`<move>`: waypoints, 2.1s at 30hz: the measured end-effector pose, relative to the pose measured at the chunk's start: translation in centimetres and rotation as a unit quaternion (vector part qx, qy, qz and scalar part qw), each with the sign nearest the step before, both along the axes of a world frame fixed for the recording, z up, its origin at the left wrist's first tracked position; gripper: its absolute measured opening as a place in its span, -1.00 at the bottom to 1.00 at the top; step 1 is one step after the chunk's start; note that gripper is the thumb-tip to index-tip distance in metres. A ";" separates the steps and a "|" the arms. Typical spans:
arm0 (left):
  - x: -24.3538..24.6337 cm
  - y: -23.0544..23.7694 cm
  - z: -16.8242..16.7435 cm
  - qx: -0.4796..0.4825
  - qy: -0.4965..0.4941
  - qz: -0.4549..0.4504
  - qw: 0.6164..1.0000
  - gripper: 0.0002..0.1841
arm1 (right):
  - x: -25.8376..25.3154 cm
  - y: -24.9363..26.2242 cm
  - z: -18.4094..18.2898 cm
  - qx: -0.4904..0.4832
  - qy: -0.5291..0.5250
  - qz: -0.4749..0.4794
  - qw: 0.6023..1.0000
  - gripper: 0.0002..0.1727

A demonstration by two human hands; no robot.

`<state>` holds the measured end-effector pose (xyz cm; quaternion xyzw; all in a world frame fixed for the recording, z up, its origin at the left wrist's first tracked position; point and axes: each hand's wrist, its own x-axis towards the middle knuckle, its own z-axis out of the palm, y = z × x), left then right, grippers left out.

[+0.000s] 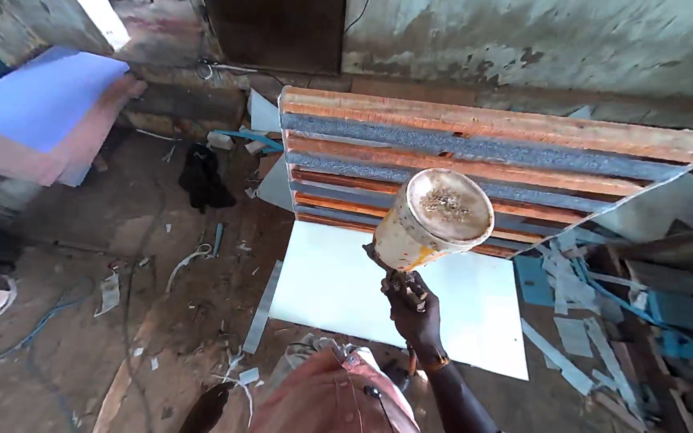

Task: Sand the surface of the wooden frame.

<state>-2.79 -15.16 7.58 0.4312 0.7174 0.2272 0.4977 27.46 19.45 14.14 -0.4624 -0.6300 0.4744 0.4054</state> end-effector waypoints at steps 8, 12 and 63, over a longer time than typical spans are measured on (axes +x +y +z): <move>0.6 9.0 -0.6 -0.289 0.025 0.102 0.952 -0.56 | 3.7 -0.7 0.1 -0.007 -0.006 -0.057 0.998 -0.48; 0.5 11.4 -2.3 -0.237 0.039 0.060 0.969 -0.55 | 7.9 -0.9 0.4 -0.019 -0.014 -0.104 0.994 -0.48; 3.2 11.1 -6.8 -0.192 0.087 -0.052 0.976 -0.60 | 16.1 -2.6 -2.2 -0.023 -0.010 -0.208 0.978 -0.41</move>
